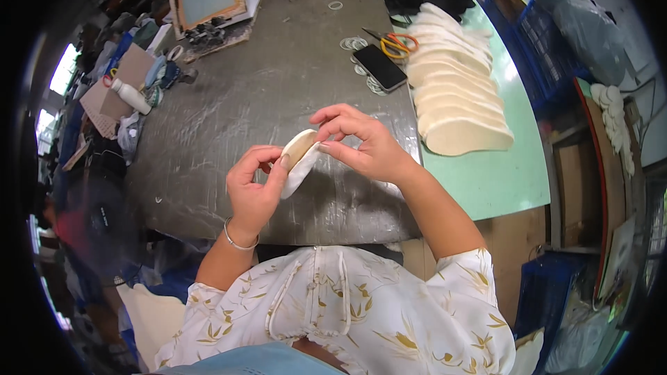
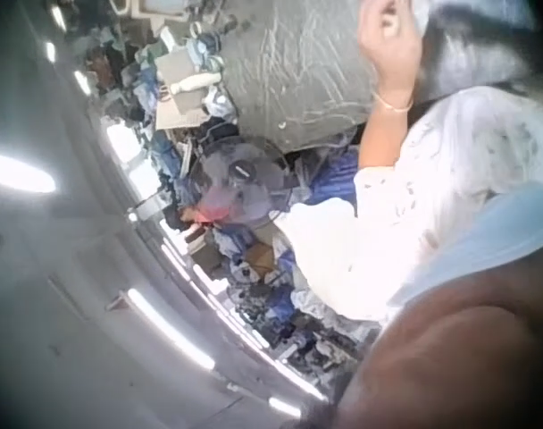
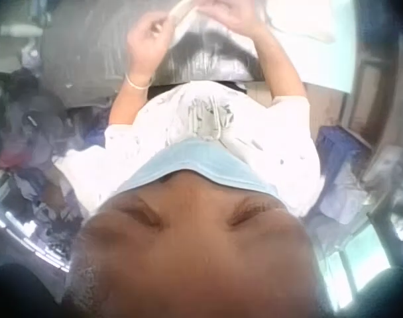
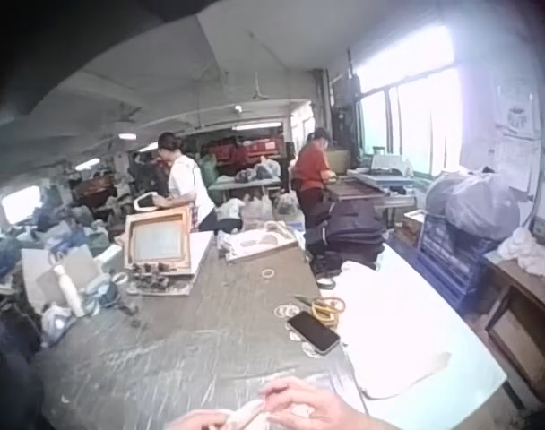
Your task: Trim and assemble components for footwear insoles.
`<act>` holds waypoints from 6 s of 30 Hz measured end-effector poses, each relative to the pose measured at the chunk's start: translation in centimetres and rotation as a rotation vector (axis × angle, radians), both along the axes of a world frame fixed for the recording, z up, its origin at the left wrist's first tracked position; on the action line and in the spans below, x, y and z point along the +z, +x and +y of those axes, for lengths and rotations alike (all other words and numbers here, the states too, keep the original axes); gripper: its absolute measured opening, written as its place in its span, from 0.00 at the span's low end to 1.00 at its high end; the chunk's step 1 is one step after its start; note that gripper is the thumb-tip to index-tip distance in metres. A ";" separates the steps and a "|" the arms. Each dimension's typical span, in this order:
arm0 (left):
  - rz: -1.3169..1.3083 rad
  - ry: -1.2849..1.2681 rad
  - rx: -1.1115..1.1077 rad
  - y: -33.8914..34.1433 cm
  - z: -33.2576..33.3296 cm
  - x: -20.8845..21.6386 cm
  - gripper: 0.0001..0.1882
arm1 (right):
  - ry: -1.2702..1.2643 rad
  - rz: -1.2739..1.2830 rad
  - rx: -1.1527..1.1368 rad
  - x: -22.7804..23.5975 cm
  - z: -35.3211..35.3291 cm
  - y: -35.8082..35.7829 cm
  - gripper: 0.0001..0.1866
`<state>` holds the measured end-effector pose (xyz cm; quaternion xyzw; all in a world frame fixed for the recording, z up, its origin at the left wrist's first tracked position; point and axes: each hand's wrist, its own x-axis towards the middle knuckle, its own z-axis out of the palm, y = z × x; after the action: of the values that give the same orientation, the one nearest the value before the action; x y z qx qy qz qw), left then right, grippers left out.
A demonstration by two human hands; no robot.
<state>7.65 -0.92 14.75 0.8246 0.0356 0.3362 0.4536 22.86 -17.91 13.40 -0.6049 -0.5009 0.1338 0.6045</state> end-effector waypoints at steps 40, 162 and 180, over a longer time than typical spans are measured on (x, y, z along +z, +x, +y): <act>-0.161 -0.490 -0.098 -3.9 4.0 1.5 0.08 | 0.270 -0.248 -0.305 3.7 2.9 -7.3 0.10; 0.366 0.302 -0.240 -3.6 3.4 -9.4 0.11 | -0.268 -0.198 -0.248 -9.5 0.3 -6.9 0.06; 0.313 0.240 -0.222 -4.1 3.1 -8.9 0.11 | -0.287 -0.389 -0.257 -8.9 1.1 -7.0 0.07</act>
<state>3.56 2.21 5.80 0.9136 -0.0258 0.1542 0.3753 15.87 -16.77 4.45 -0.7572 -0.5025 0.0068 0.4172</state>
